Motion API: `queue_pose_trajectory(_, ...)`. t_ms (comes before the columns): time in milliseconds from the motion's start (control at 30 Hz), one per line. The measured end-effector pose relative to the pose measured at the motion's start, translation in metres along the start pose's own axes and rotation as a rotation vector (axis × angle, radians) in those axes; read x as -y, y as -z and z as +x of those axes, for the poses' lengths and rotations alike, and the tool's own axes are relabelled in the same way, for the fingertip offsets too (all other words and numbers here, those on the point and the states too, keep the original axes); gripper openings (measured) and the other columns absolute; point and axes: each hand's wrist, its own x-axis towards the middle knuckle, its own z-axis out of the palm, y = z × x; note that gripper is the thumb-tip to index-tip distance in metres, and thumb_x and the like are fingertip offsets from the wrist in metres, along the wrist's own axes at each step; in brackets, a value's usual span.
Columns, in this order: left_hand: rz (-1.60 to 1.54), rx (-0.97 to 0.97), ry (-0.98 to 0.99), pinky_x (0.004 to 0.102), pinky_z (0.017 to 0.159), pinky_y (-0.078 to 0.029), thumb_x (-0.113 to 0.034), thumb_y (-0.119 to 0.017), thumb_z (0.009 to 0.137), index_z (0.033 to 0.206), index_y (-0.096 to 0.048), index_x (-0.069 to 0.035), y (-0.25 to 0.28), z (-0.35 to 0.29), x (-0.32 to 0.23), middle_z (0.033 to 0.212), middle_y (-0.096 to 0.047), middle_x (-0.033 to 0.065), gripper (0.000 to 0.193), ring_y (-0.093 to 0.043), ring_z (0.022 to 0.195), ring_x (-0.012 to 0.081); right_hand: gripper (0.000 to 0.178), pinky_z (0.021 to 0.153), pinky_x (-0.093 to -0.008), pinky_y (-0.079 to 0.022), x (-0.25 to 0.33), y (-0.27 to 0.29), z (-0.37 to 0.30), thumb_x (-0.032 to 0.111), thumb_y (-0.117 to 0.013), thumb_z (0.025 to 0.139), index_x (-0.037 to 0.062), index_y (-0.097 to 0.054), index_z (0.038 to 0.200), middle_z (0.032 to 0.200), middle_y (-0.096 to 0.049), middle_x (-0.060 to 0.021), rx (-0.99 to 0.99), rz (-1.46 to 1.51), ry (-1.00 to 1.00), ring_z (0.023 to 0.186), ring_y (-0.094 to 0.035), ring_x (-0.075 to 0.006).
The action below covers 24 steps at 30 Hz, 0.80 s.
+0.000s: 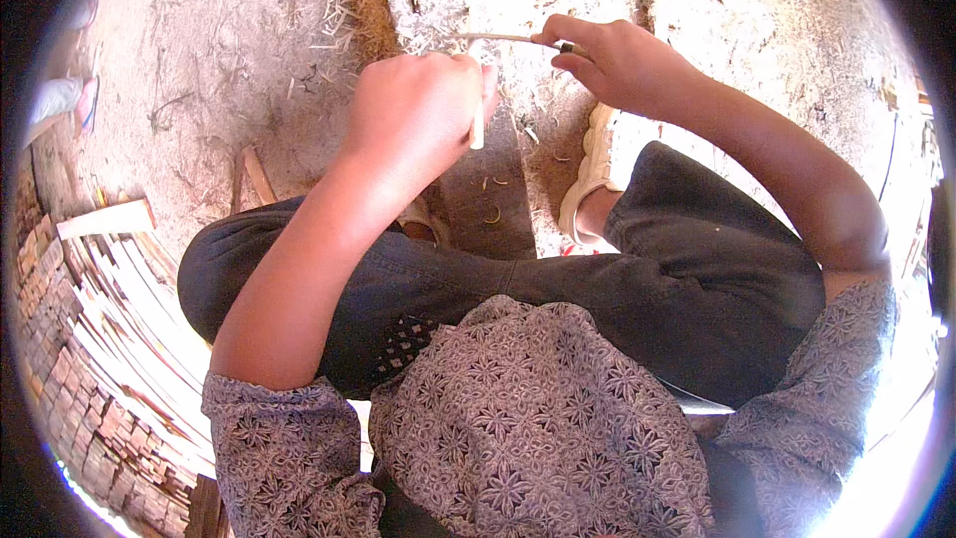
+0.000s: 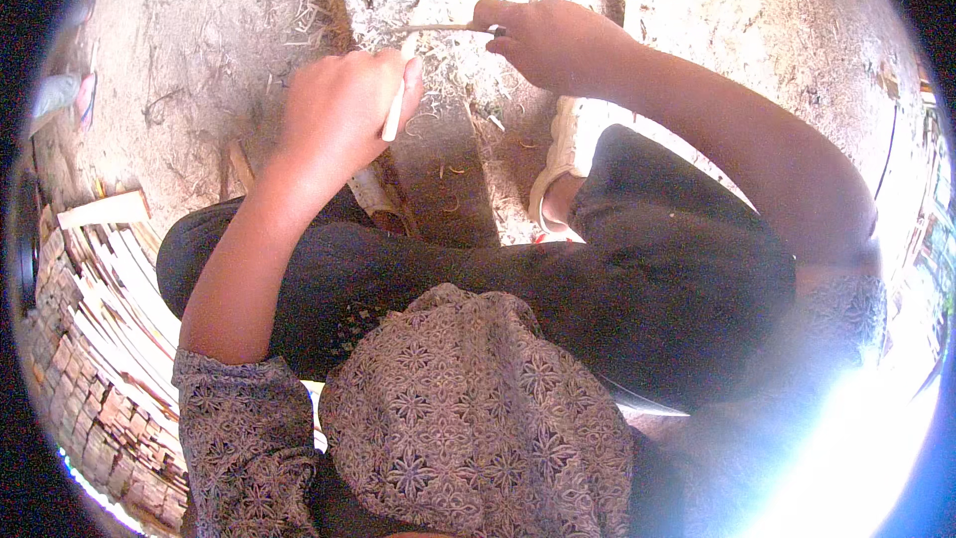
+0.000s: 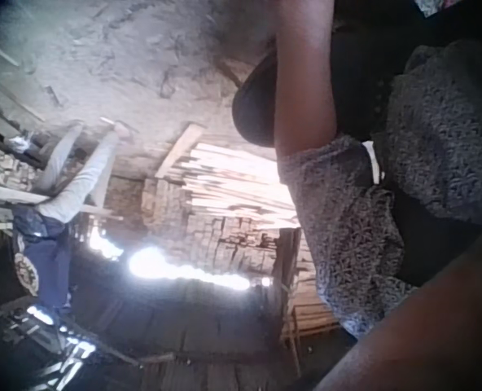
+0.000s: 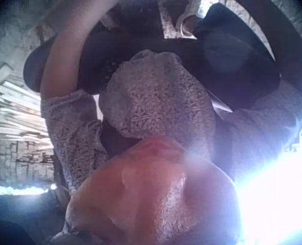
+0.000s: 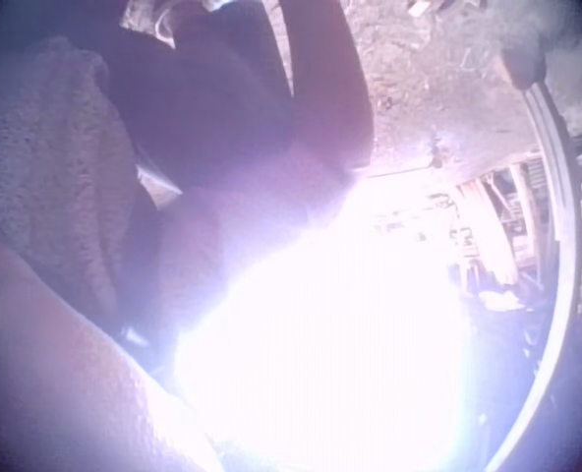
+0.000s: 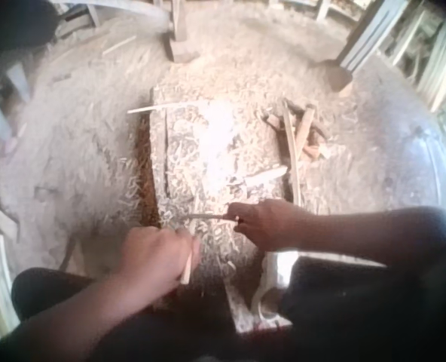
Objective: The person sits on the ground and uses a knife to carve a small piece of wood, repeatedly shaving off thin layers. The person occasionally pauses to inspect the wood and adjust their grip.
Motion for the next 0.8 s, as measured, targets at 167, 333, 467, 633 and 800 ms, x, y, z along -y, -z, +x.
queue_pose_trajectory(167, -0.031, 0.038, 0.021, 0.0509, 0.059, -0.056, -0.032, -0.053, 0.101, 0.072, -0.068, -0.005, 0.001, 0.006, 0.000, 0.065, -0.066, 0.0210, 0.042, -0.069, 0.060, 0.0405, 0.023, 0.069, -0.0529, -0.053, -0.020, -0.008, 0.036, 0.026, -0.056, 0.104, 0.0165, -0.053, 0.125, 0.082, -0.071, -0.0195, -0.021, -0.034, 0.032, 0.077, -0.071, -0.0405)
queue_pose_trajectory(333, 0.034, -0.014, -0.028, 0.0469, 0.058, -0.057, -0.030, -0.053, 0.101, 0.071, -0.072, -0.008, -0.003, 0.006, -0.006, 0.061, -0.066, 0.0172, 0.042, -0.070, 0.058, 0.0360, 0.024, 0.072, -0.0527, -0.054, -0.022, -0.024, 0.059, 0.027, -0.058, 0.103, 0.0173, -0.054, 0.124, 0.089, -0.073, -0.0183, -0.041, -0.178, -0.057, 0.083, -0.072, -0.0399)
queue_pose_trajectory(467, 0.043, -0.014, -0.022, 0.0477, 0.059, -0.057, -0.030, -0.051, 0.101, 0.073, -0.073, -0.008, 0.000, 0.008, -0.006, 0.062, -0.066, 0.0176, 0.042, -0.070, 0.059, 0.0368, 0.029, 0.073, -0.0513, -0.055, -0.025, -0.036, 0.072, 0.026, -0.058, 0.102, 0.0146, -0.055, 0.128, 0.089, -0.073, -0.0204, -0.088, -0.164, -0.002, 0.085, -0.072, -0.0409)
queue_pose_trajectory(633, -0.038, -0.008, 0.028, 0.0481, 0.062, -0.056, -0.030, -0.049, 0.100, 0.079, -0.072, -0.005, 0.011, 0.000, 0.023, 0.069, -0.067, 0.0212, 0.040, -0.070, 0.065, 0.0392, 0.035, 0.070, -0.0466, -0.053, -0.026, -0.019, 0.034, 0.015, -0.050, 0.100, 0.0119, -0.058, 0.134, 0.083, -0.070, -0.0195, -0.047, -0.020, -0.077, 0.069, -0.068, -0.0284)
queue_pose_trajectory(800, -0.075, -0.012, -0.001, 0.0493, 0.061, -0.054, -0.028, -0.052, 0.101, 0.081, -0.069, -0.003, 0.008, -0.004, 0.024, 0.069, -0.067, 0.0217, 0.036, -0.068, 0.064, 0.0409, 0.030, 0.073, -0.0465, -0.055, -0.006, 0.004, -0.010, 0.016, -0.050, 0.102, 0.0112, -0.059, 0.131, 0.084, -0.071, -0.0186, -0.018, 0.068, -0.119, 0.075, -0.072, -0.0338)
